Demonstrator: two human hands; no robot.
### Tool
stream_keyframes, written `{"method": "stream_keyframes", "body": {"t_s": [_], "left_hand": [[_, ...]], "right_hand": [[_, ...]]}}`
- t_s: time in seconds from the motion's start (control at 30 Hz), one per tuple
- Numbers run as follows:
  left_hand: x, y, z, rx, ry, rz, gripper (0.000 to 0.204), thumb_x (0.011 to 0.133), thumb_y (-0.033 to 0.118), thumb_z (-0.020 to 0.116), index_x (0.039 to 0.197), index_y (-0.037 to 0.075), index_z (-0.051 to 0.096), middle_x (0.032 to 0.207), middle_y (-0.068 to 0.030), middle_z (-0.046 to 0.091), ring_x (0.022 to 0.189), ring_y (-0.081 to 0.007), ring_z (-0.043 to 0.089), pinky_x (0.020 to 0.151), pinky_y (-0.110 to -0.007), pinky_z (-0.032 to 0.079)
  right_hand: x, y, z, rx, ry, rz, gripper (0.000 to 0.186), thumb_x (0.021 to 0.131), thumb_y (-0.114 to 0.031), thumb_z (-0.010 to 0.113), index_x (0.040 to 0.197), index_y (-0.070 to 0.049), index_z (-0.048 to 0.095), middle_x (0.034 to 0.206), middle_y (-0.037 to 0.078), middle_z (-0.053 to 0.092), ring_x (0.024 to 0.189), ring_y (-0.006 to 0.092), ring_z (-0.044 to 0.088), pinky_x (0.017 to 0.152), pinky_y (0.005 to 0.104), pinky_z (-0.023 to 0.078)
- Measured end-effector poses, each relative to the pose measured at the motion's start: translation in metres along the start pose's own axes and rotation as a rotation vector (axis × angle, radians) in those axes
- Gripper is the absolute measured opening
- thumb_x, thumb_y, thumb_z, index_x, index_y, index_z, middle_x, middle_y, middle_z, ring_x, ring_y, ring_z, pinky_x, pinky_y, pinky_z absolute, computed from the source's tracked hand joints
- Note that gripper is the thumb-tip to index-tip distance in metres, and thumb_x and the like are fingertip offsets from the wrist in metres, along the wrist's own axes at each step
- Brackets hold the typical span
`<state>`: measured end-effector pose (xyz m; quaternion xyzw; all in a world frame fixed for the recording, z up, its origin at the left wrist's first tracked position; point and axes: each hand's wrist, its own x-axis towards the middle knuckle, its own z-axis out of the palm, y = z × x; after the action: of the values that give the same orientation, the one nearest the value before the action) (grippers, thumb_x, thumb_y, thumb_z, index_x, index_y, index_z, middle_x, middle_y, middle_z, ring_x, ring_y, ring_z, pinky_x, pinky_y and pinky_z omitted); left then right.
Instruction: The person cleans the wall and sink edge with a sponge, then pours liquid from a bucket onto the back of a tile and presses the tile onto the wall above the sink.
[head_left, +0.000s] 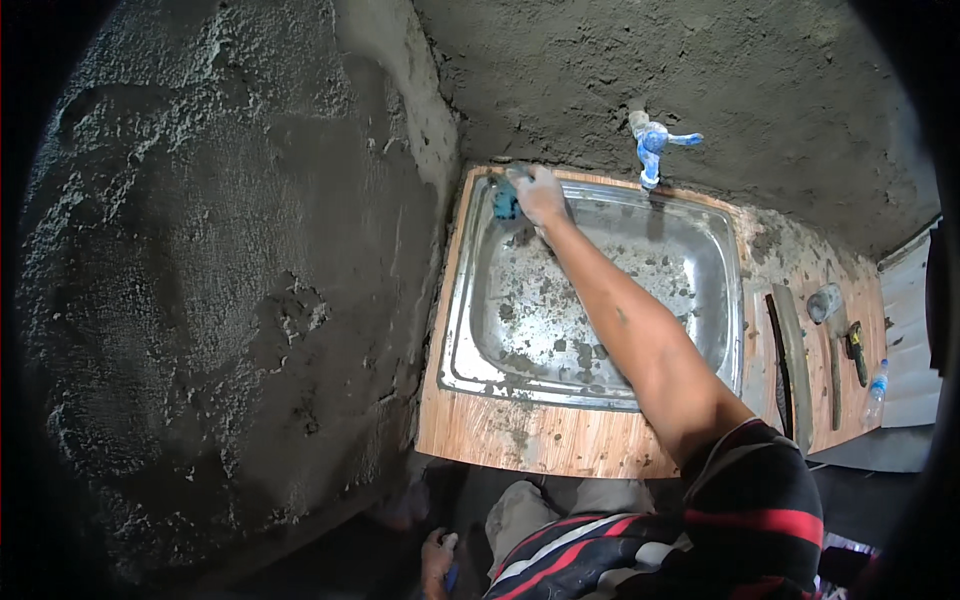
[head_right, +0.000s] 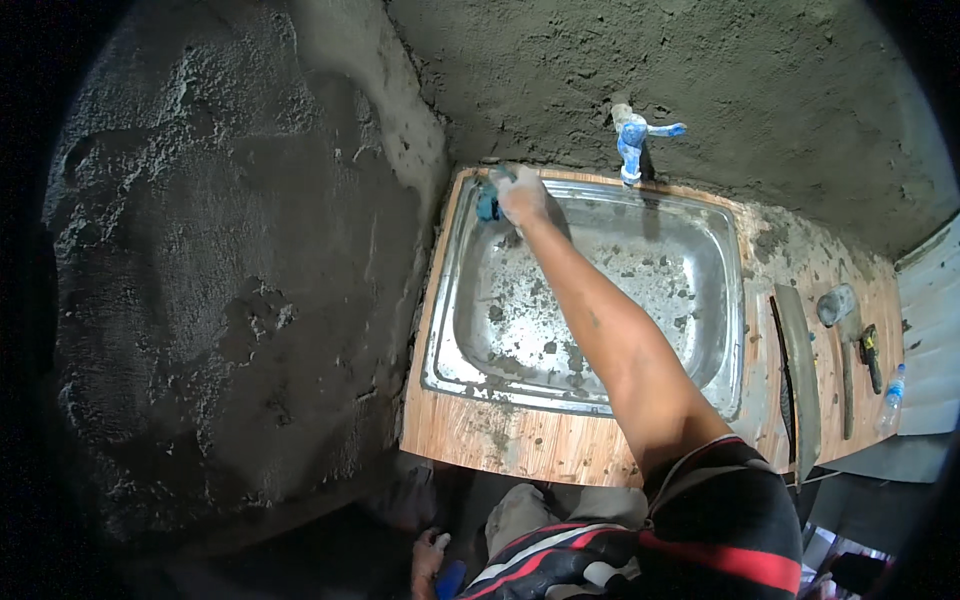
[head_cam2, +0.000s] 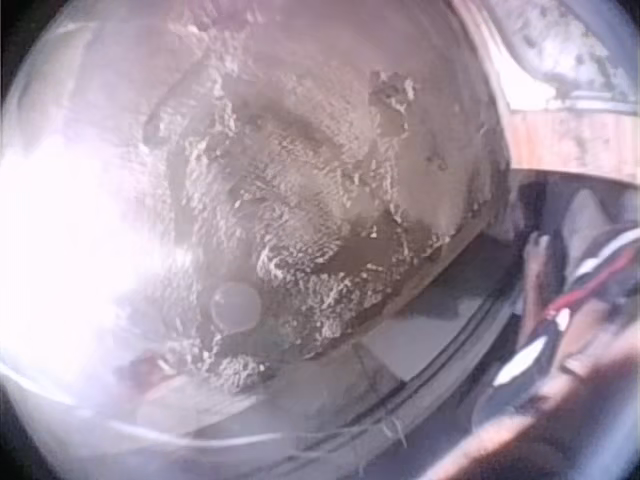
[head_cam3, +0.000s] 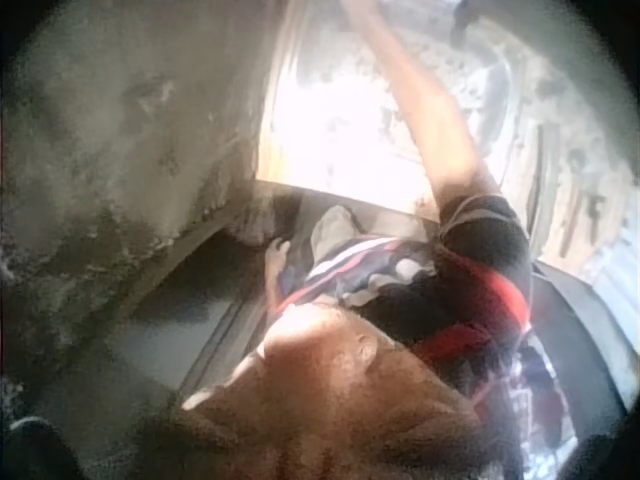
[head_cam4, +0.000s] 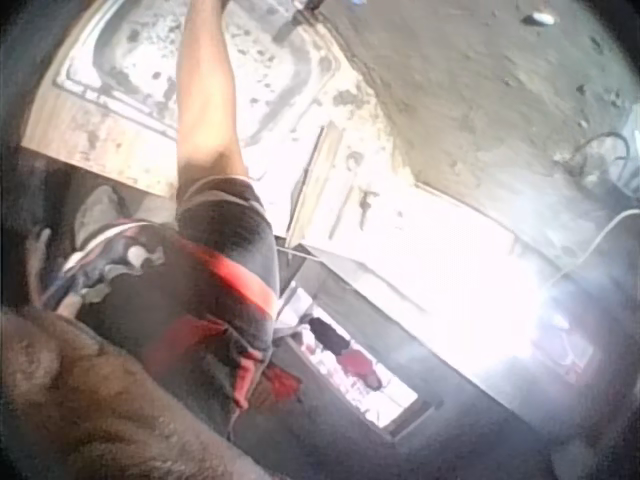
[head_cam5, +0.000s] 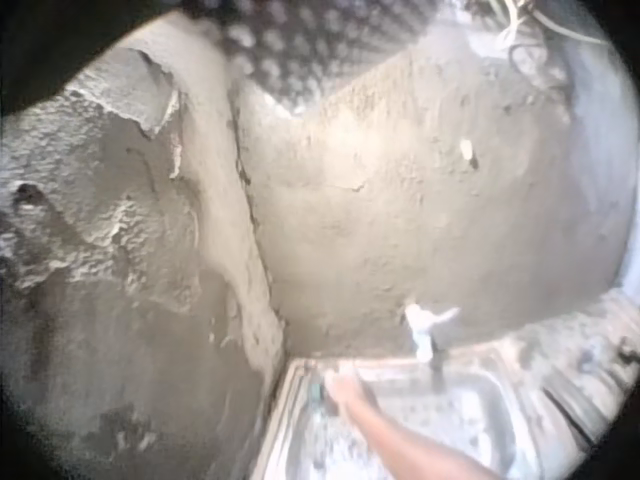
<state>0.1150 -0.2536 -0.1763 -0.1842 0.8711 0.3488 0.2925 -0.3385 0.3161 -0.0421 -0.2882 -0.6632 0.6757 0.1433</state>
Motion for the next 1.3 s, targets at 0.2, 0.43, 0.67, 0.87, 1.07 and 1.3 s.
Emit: {"method": "stream_keyframes", "body": {"t_s": [0.2, 0.43, 0.67, 0.87, 1.07, 1.3], "left_hand": [[-0.032, -0.017, 0.017, 0.001, -0.054, -0.134, 0.05, 0.085, 0.029, 0.077, 0.124, -0.002, 0.066, 0.103, -0.0184, 0.074, 0.095, -0.0258, 0.071, 0.084, -0.037, 0.054], [-0.02, -0.065, 0.054, 0.058, -0.094, -0.163, 0.04, 0.088, 0.026, 0.076, 0.119, 0.001, 0.068, 0.094, -0.0092, 0.073, 0.076, -0.0161, 0.069, 0.067, -0.034, 0.054], [0.004, -0.069, 0.048, -0.107, -0.087, -0.217, 0.051, 0.084, 0.032, 0.078, 0.122, 0.001, 0.067, 0.101, -0.0181, 0.074, 0.09, -0.0268, 0.071, 0.081, -0.039, 0.055], [-0.002, -0.045, 0.03, 0.053, -0.078, -0.229, 0.044, 0.086, 0.031, 0.077, 0.117, 0.001, 0.07, 0.088, -0.0128, 0.074, 0.081, -0.0189, 0.069, 0.072, -0.037, 0.054], [-0.02, -0.073, 0.051, -0.136, -0.126, -0.437, 0.033, 0.088, 0.027, 0.077, 0.103, -0.001, 0.071, 0.085, -0.0112, 0.073, 0.071, -0.0182, 0.067, 0.063, -0.036, 0.052], [-0.016, -0.079, 0.035, 0.161, -0.233, -0.083, 0.037, 0.094, 0.025, 0.069, 0.122, -0.001, 0.068, 0.102, -0.0135, 0.074, 0.089, -0.0205, 0.068, 0.082, -0.035, 0.053]], "right_hand": [[-0.015, 0.008, 0.02, -1.097, -0.087, -0.408, 0.061, 0.086, -0.032, 0.071, 0.132, 0.004, 0.053, 0.142, 0.041, 0.042, 0.12, 0.0501, 0.057, 0.101, 0.0493, 0.051], [-0.009, -0.01, 0.032, -1.2, -0.233, -0.597, 0.017, 0.077, -0.008, 0.064, 0.088, -0.001, 0.075, 0.098, 0.021, 0.073, 0.101, 0.0361, 0.07, 0.097, 0.0427, 0.052], [-0.055, -0.02, 0.003, -1.096, -0.809, -0.429, 0.034, 0.084, -0.009, 0.057, 0.114, 0.003, 0.067, 0.11, 0.027, 0.069, 0.113, 0.0343, 0.065, 0.097, 0.0433, 0.053], [0.023, -0.007, 0.0, -0.809, -0.177, -0.447, 0.035, 0.086, -0.019, 0.059, 0.115, 0.0, 0.064, 0.112, 0.025, 0.068, 0.109, 0.0401, 0.065, 0.096, 0.045, 0.052], [-0.049, -0.007, 0.033, -0.891, -0.619, -0.354, 0.031, 0.087, -0.017, 0.058, 0.113, -0.002, 0.066, 0.113, 0.024, 0.069, 0.102, 0.0403, 0.067, 0.094, 0.0462, 0.055], [-0.042, -0.003, -0.006, -0.451, -0.561, -0.464, 0.039, 0.088, -0.029, 0.065, 0.115, 0.0, 0.064, 0.114, 0.023, 0.068, 0.108, 0.0332, 0.066, 0.096, 0.044, 0.053]]}}
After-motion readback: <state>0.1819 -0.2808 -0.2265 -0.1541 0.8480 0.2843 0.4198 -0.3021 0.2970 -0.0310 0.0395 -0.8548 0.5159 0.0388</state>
